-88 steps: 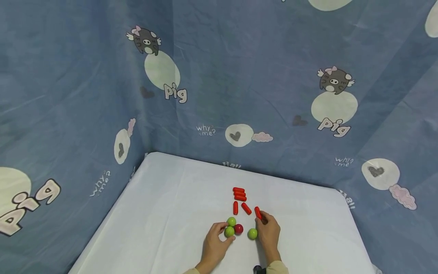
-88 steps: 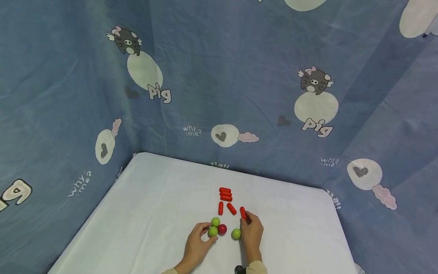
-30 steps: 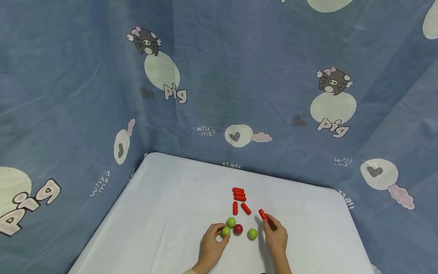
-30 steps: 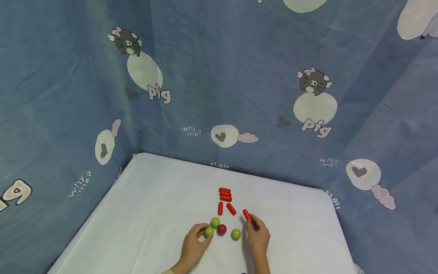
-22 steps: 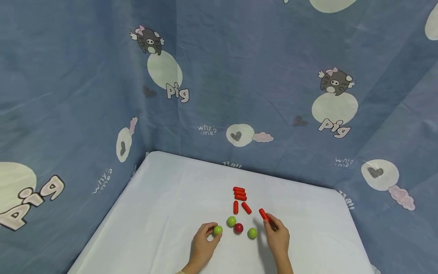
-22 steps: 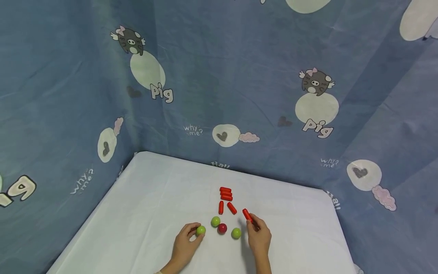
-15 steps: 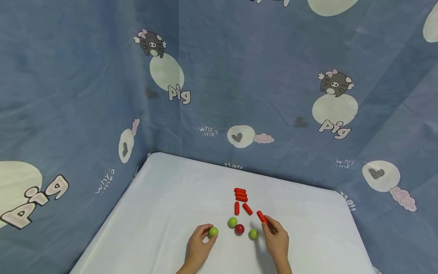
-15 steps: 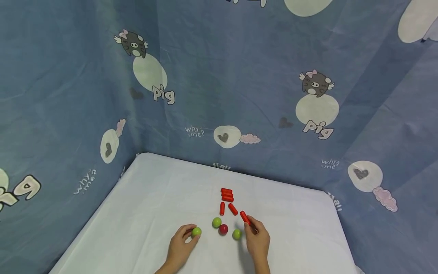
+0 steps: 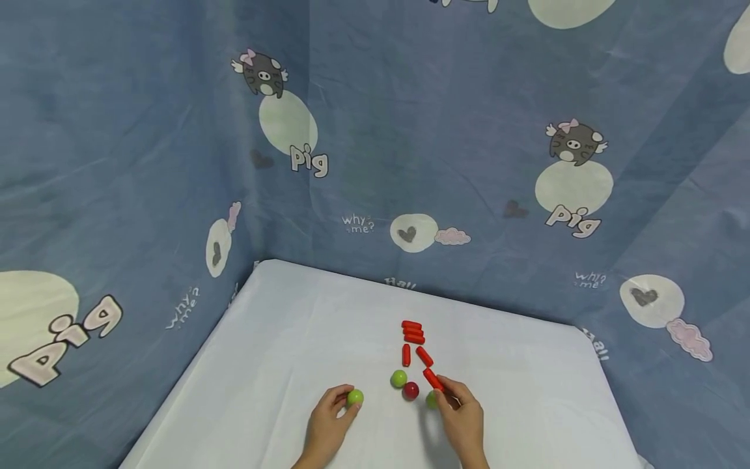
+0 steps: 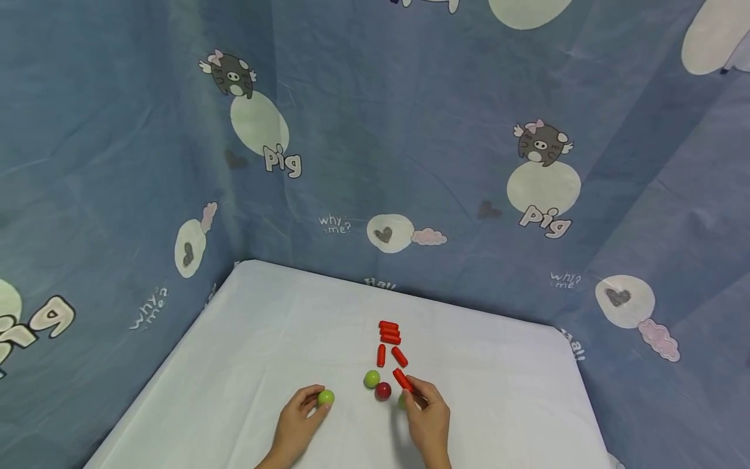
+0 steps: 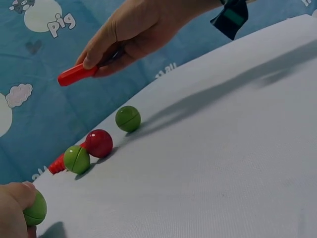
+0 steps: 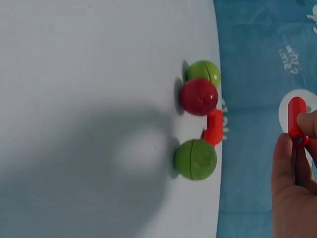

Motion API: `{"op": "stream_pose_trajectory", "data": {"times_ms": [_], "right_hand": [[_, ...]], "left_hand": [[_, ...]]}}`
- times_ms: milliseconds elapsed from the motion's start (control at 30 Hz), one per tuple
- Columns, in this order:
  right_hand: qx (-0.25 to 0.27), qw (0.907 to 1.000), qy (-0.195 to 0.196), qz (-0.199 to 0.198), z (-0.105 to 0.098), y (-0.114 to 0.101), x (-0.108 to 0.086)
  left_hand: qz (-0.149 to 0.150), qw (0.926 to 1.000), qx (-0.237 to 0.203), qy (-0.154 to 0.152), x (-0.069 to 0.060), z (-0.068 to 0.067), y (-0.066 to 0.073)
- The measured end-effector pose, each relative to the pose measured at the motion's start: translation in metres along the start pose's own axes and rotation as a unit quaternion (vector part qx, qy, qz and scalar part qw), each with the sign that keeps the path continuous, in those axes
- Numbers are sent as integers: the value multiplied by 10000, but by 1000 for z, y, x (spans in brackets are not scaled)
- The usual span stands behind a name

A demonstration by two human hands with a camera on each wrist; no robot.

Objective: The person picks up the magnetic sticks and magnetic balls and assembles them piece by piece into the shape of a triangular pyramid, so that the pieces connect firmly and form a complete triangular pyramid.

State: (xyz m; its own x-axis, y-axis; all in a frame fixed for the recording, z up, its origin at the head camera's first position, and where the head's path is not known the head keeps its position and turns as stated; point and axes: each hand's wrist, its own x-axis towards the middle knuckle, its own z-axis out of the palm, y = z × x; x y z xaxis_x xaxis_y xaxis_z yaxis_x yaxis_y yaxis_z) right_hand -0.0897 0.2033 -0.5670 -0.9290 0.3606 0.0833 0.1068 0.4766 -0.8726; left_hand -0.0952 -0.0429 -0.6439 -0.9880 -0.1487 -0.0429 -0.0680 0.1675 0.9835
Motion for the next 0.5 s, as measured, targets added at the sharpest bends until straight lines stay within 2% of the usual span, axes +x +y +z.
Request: {"op": "stream_pose_trajectory", "data": {"times_ms": [133,433,500], "right_hand": [[219,9996,-176,-21,5,-4,-6],[427,9978,-392,-311,20,-7,-15],[451,9974,-491,-276,22,-8,-17]], "left_hand": [[-180,9998,-110,-24,1,-1,0],[-162,9994,-225,-223,2,-2,0],[-157,9992,-266,-261,2,-2,-1]]}}
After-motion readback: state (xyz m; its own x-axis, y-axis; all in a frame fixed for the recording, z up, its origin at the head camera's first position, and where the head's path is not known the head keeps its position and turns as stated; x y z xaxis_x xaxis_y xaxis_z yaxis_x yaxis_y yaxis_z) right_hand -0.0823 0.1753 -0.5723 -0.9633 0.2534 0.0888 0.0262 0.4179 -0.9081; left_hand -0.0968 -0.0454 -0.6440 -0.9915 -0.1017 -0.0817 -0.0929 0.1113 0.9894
